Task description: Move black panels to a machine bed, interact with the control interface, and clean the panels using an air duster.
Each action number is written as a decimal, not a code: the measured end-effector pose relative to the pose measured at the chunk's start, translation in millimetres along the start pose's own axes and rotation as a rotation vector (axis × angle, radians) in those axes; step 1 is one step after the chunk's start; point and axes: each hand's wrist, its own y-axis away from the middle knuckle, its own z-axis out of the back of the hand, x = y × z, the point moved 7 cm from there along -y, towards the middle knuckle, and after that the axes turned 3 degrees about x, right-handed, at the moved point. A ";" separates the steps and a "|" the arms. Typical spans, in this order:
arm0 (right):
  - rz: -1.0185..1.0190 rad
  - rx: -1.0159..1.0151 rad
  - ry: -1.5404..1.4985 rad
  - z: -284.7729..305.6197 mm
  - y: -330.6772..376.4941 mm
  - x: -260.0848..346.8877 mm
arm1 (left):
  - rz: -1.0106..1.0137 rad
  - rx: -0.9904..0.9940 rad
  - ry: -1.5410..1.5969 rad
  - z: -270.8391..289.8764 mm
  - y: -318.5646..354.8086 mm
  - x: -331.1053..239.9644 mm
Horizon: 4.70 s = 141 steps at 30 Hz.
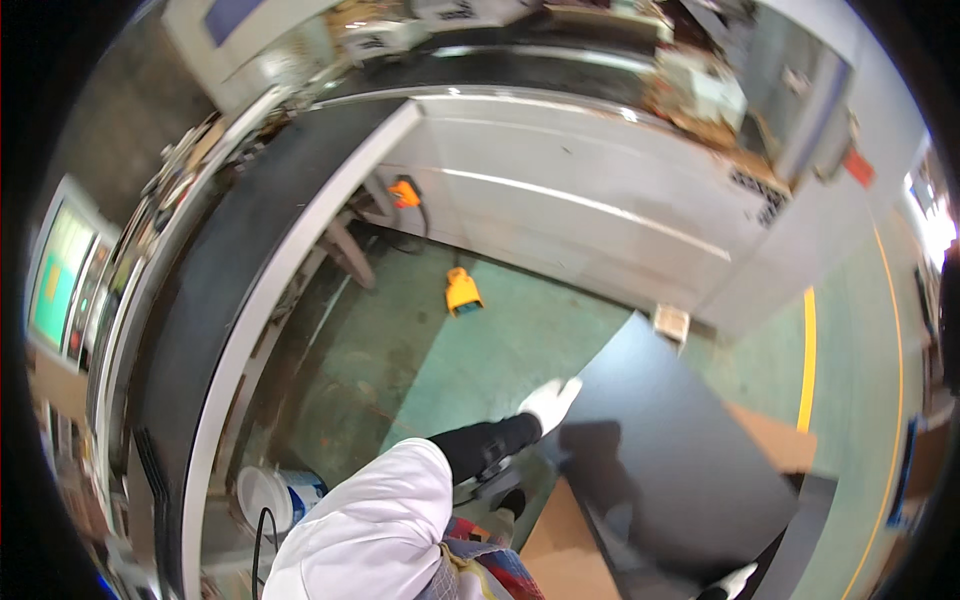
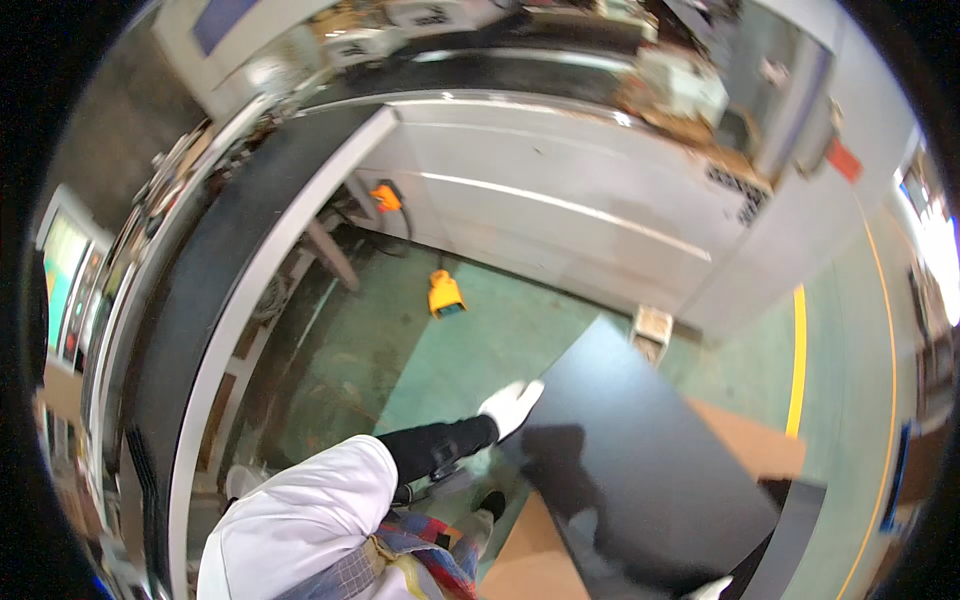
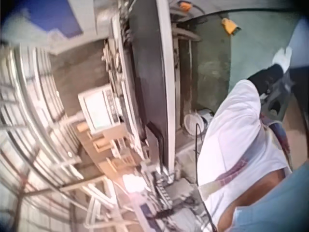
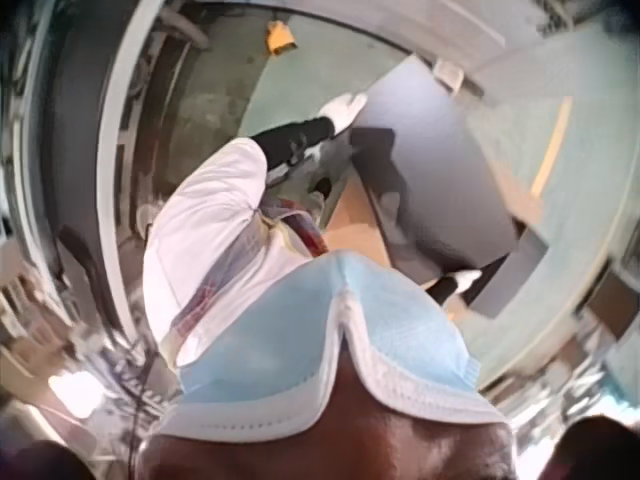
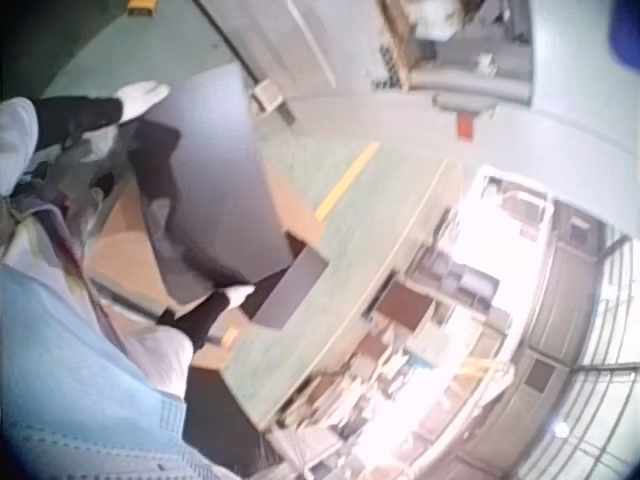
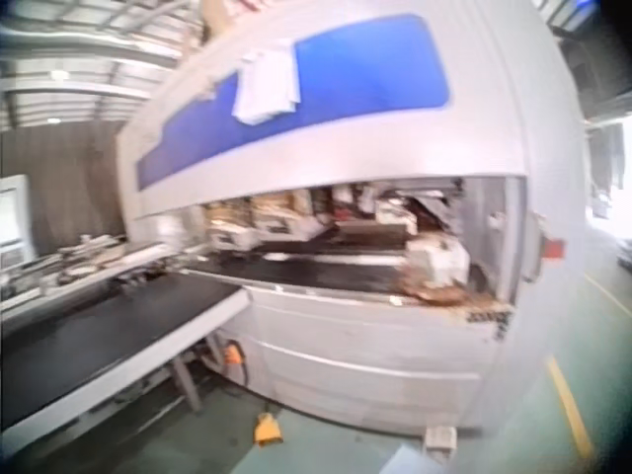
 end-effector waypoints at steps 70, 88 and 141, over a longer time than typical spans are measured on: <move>1.635 1.245 1.113 -1650.5 69.8 235.6 | 0.516 -1.503 -0.453 890.5 -117.8 256.6; 1.749 1.160 1.198 -1655.9 60.3 227.4 | 0.534 -1.516 -0.392 892.9 -118.8 250.1; 0.956 2.879 0.130 -1082.6 437.1 207.5 | 1.288 -1.387 0.662 190.6 279.5 246.8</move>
